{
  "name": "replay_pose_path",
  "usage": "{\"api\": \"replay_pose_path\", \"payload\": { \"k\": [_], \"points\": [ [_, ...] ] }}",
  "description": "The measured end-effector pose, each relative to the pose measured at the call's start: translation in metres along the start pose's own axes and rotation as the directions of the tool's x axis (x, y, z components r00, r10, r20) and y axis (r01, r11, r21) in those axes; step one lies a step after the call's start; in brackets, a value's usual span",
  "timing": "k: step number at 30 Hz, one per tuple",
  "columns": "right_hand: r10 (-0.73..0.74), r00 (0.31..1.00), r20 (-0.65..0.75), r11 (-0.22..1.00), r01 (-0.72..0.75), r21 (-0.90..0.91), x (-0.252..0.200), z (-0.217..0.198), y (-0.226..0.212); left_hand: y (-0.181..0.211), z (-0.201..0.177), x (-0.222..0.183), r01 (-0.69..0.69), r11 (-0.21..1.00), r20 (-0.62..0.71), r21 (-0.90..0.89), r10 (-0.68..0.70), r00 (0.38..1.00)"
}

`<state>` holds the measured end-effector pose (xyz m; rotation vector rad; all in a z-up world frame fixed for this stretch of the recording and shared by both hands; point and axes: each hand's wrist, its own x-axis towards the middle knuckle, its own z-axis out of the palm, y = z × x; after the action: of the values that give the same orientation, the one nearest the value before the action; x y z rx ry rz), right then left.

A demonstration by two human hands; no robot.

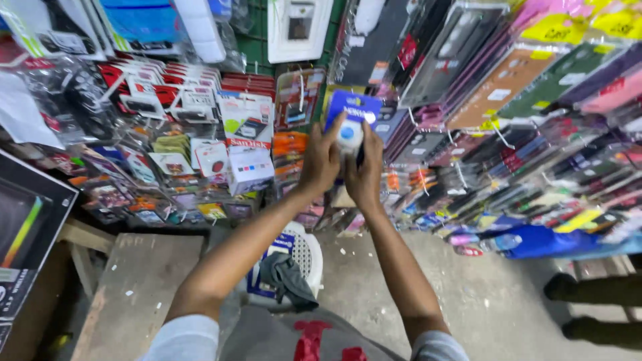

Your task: Cleaning phone accessories with a cloth and organizing them on a shelf.

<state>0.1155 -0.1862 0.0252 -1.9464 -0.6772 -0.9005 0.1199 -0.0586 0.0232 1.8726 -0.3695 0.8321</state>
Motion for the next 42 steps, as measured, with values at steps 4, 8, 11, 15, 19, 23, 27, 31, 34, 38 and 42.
{"api": "replay_pose_path", "payload": {
  "k": [4, 8, 11, 15, 19, 23, 27, 31, 34, 38, 42],
  "points": [
    [0.048, 0.997, 0.062, 0.999, -0.047, -0.021, 0.0, 0.011, 0.026, -0.018, 0.011, 0.005, 0.049, 0.997, -0.017, -0.052, -0.05, 0.999],
    [0.021, 0.999, 0.049, 0.999, -0.018, -0.042, 0.003, 0.032, 0.068, -0.059, 0.031, 0.012, 0.035, 0.999, 0.02, -0.01, -0.034, 0.999],
    [-0.038, 0.999, 0.038, 0.998, 0.04, -0.05, 0.023, 0.043, 0.094, -0.056, 0.024, 0.011, 0.038, 0.999, -0.065, 0.028, -0.036, 0.997],
    [-0.001, 0.994, 0.112, 0.993, 0.014, -0.113, 0.009, 0.043, 0.084, -0.044, -0.032, -0.037, 0.104, 0.995, -0.022, 0.01, -0.103, 0.994],
    [0.119, 0.943, 0.312, 0.988, -0.08, -0.135, -0.084, 0.038, 0.026, -0.119, -0.073, -0.17, 0.414, 0.91, -0.049, 0.017, -0.413, 0.909],
    [0.102, 0.566, 0.818, 0.926, 0.245, -0.286, -0.327, 0.092, 0.111, -0.188, -0.09, -0.331, 0.671, 0.707, -0.047, 0.222, -0.68, 0.732],
    [0.036, 0.286, 0.958, 0.998, -0.052, -0.022, -0.345, 0.084, 0.047, -0.182, -0.083, -0.407, 0.697, 0.559, 0.116, 0.449, -0.81, 0.575],
    [0.058, 0.313, 0.948, 0.996, 0.043, -0.075, -0.376, 0.08, 0.046, -0.134, -0.069, -0.393, 0.755, 0.475, 0.124, 0.452, -0.872, 0.474],
    [0.129, 0.427, 0.895, 0.988, -0.129, -0.081, -0.357, 0.083, 0.035, -0.142, -0.051, -0.401, 0.841, 0.394, 0.128, 0.37, -0.919, 0.374],
    [0.13, 0.566, 0.814, 0.807, -0.537, 0.245, -0.341, 0.082, 0.02, -0.126, -0.031, -0.405, 0.965, 0.141, 0.233, -0.22, -0.953, 0.193],
    [0.169, 0.622, 0.765, 0.816, -0.524, 0.245, -0.315, 0.07, 0.011, -0.094, -0.031, -0.362, 0.861, 0.065, 0.245, -0.504, -0.945, 0.215]
  ]
}}
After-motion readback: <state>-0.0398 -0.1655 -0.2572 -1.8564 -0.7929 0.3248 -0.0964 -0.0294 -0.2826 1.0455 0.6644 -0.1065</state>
